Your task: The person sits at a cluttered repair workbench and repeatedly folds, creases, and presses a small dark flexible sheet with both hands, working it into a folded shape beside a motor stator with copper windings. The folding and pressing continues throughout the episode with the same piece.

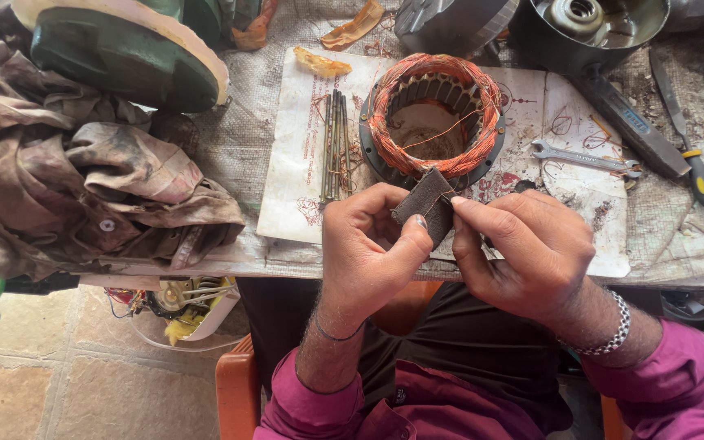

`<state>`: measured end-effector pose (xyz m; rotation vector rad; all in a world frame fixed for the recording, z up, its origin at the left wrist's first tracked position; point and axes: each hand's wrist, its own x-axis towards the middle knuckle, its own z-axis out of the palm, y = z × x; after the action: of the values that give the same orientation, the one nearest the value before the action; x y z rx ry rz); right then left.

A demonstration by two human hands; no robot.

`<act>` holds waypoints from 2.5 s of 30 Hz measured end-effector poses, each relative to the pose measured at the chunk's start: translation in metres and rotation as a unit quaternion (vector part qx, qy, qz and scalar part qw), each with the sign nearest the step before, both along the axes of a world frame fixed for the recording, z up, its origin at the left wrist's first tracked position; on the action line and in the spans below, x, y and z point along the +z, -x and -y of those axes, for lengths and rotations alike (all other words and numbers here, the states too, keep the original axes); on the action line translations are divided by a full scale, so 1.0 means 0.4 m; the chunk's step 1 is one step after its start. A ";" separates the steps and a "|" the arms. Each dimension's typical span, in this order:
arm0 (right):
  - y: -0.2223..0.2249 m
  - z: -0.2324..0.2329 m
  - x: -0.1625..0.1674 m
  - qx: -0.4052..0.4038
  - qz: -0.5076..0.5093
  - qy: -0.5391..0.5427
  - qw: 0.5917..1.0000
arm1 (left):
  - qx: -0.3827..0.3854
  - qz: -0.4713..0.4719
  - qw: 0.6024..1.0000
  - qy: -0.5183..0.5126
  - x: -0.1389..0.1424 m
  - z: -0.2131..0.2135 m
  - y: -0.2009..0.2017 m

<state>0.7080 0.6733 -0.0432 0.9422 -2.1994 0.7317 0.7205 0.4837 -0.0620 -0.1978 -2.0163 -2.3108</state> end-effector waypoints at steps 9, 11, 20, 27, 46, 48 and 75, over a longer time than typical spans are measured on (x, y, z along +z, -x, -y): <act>0.001 -0.001 0.002 0.002 0.001 0.000 1.000 | 0.007 0.015 1.000 0.023 0.003 -0.003 -0.001; 0.001 -0.001 0.001 0.002 -0.001 -0.001 1.000 | 0.008 0.011 1.000 0.025 0.004 -0.004 -0.001; -0.002 0.000 0.004 -0.002 -0.006 0.001 1.000 | 0.029 -0.002 0.999 0.030 0.005 -0.009 -0.001; 0.006 0.003 0.012 0.033 -0.006 -0.005 0.999 | 0.029 -0.001 0.999 0.035 0.011 -0.008 0.000; 0.009 0.001 0.012 0.075 -0.011 -0.018 0.997 | 0.037 -0.002 0.998 0.045 0.011 -0.010 -0.002; 0.006 0.001 0.014 0.048 -0.001 -0.008 0.999 | 0.034 -0.003 0.999 0.042 0.012 -0.009 -0.001; -0.005 0.001 0.009 -0.014 0.018 0.013 1.000 | 0.040 -0.009 0.998 0.049 0.015 -0.006 -0.003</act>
<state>0.7101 0.6728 -0.0395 0.8895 -2.2241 0.7683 0.7217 0.4860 -0.0560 -0.1396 -2.0907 -2.1570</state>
